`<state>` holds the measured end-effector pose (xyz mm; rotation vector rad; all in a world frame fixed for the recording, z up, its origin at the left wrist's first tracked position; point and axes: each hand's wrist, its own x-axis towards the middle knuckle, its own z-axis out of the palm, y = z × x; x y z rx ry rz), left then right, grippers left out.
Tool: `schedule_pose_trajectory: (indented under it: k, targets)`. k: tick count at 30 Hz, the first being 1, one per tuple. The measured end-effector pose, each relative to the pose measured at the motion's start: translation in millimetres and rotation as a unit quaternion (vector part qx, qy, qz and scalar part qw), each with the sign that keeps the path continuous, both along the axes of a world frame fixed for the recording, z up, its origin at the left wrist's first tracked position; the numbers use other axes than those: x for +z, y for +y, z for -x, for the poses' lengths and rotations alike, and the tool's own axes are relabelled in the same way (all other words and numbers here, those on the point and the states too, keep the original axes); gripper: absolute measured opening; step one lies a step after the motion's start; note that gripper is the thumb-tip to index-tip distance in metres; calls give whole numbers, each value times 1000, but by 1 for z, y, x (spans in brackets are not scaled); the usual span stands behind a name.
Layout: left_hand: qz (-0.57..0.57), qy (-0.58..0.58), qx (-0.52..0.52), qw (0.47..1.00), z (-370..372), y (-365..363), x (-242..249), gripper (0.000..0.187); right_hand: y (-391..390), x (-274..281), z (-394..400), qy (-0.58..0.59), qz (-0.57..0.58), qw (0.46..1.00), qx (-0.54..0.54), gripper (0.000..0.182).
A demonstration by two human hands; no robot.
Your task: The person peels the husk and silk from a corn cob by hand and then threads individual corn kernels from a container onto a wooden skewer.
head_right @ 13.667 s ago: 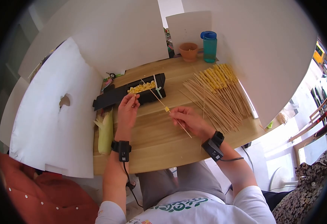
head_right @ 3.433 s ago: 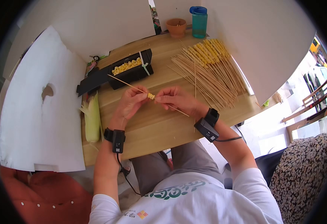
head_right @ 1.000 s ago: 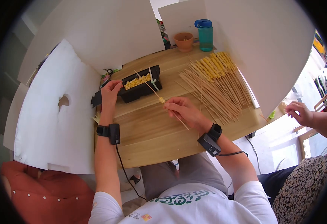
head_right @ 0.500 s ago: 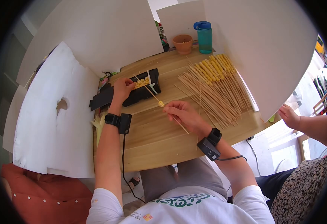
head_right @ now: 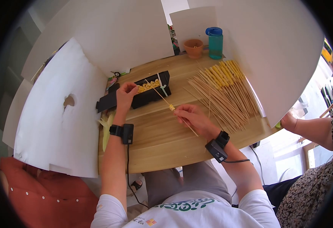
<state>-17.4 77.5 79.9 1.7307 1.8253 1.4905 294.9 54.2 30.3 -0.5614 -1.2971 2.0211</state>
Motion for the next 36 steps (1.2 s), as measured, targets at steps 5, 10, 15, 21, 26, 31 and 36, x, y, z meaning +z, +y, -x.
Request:
schedule_pose_trajectory:
  k: [5, 10, 15, 21, 26, 31, 36]
  targets:
    - [-48, 129, 78, 987, -3, -4, -6, 15, -1, -2, 0, -1, 11, 1000, 3, 14]
    - [-34, 104, 63, 992, -10, -12, 1, 15, 0, -3, -1, -7, 8, 1000, 7, 13]
    - [-13, 61, 71, 996, -8, -24, 3, 14, -1, -3, 0, -11, 10, 999, 28, 13]
    - [-108, -4, 65, 992, -23, -44, -14, 13, -1, -2, 0, -11, 7, 1000, 26, 14]
    - [-62, -148, 5, 987, -27, -51, -29, 12, 0, -3, -1, -35, 23, 999, -10, 18]
    - [34, -276, -51, 959, -36, -53, -33, 11, -1, 1, -1, -22, 31, 999, -9, 18]
    - [15, -322, -115, 940, -30, -47, -41, 12, 1, -2, 1, -10, 23, 999, -48, 15]
